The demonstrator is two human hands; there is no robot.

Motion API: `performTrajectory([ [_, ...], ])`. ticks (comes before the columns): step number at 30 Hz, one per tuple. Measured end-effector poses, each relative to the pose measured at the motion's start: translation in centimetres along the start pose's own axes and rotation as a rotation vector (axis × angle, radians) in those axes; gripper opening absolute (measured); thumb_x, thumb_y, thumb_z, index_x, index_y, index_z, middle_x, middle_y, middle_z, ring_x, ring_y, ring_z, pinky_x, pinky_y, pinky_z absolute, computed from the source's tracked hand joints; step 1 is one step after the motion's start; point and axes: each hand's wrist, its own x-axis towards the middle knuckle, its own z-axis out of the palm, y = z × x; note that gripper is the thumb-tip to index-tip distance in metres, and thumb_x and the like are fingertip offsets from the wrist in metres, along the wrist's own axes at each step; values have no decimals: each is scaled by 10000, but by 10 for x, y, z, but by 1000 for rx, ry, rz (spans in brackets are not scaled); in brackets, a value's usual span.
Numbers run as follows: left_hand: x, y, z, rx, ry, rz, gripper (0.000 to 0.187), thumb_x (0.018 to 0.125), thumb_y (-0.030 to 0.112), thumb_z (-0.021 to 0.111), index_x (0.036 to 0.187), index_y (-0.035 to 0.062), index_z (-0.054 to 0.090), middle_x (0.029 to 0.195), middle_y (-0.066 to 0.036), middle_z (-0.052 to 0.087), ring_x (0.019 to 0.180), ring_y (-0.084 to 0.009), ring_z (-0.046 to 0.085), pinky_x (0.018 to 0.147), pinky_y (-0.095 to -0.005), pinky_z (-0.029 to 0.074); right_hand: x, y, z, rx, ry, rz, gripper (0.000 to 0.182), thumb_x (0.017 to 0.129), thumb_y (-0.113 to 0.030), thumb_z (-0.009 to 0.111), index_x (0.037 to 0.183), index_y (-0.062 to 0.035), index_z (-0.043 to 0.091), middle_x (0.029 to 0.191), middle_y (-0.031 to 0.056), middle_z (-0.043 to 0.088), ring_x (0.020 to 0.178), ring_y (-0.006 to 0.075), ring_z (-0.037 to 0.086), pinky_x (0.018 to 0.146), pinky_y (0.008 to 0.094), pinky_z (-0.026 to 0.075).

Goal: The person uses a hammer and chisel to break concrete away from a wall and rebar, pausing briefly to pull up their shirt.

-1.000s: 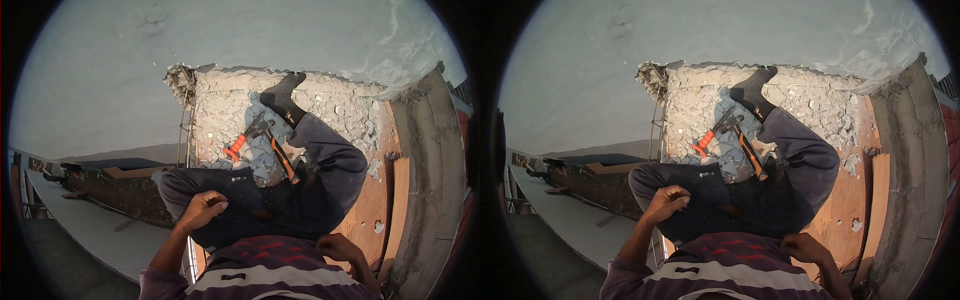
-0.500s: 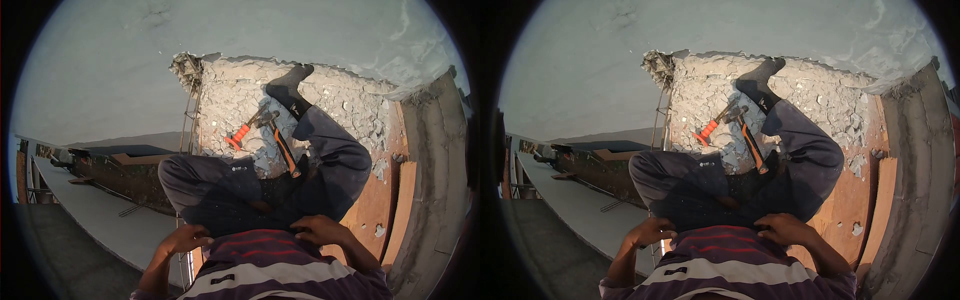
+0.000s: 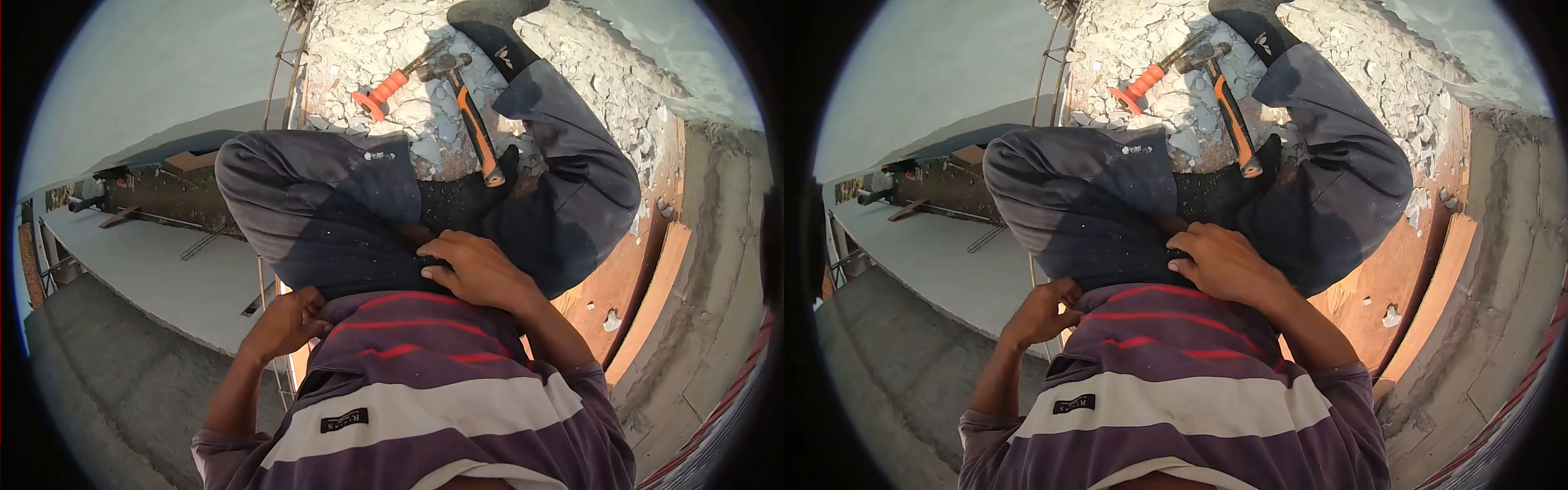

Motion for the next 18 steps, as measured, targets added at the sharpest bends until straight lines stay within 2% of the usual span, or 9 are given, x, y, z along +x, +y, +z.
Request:
performTrajectory([
  [4, -6, -9, 8, -159, -25, -86, 155, 813, 62, 695, 909, -53, 659, 926, -162, 674, 828, -290, 670, 737, -362, 527, 11, -6, 1, 12, -166, -89, 281, 899, -250, 691, 1094, -48, 700, 966, 124, 645, 994, 318, 614, 872, 436, 490],
  [8, -15, -35, 15, -644, 0, -118, 95, 864, 53, 677, 903, -31, 656, 919, -109, 668, 826, -182, 644, 719, -323, 519, 18, -14, -2, 48, -216, -172, 264, 900, -259, 691, 1060, -50, 714, 961, 115, 646, 996, 307, 609, 857, 427, 491],
  [10, -19, -22, 7, -906, 65, -115, 82, 893, 58, 670, 919, -19, 657, 884, -76, 659, 819, -131, 618, 719, -307, 513, 22, -19, -1, 49, -244, -191, 260, 902, -261, 688, 1050, -49, 717, 949, 113, 644, 984, 301, 607, 847, 421, 489],
  [11, -18, -33, 10, -872, 114, -79, 99, 922, 91, 674, 928, -3, 643, 828, -29, 627, 764, -98, 565, 690, -283, 481, 25, -23, 2, 32, -256, -205, 260, 904, -261, 687, 1049, -48, 717, 938, 113, 642, 974, 299, 606, 842, 419, 488],
  [14, -22, -37, 10, -831, 41, -181, 127, 924, 105, 685, 913, -4, 620, 804, -6, 608, 739, -78, 522, 665, -253, 440, 33, -31, 10, 13, -270, -300, 229, 902, -241, 680, 1005, -39, 708, 899, 113, 632, 942, 299, 607, 833, 419, 485],
  [18, -28, -23, 5, -973, 94, -75, 174, 934, 150, 690, 889, 7, 601, 797, 14, 597, 714, -70, 508, 626, -236, 408, 41, -38, 20, 39, -348, -401, 180, 908, -183, 617, 876, -14, 669, 904, 142, 643, 924, 329, 627, 826, 451, 491],
])
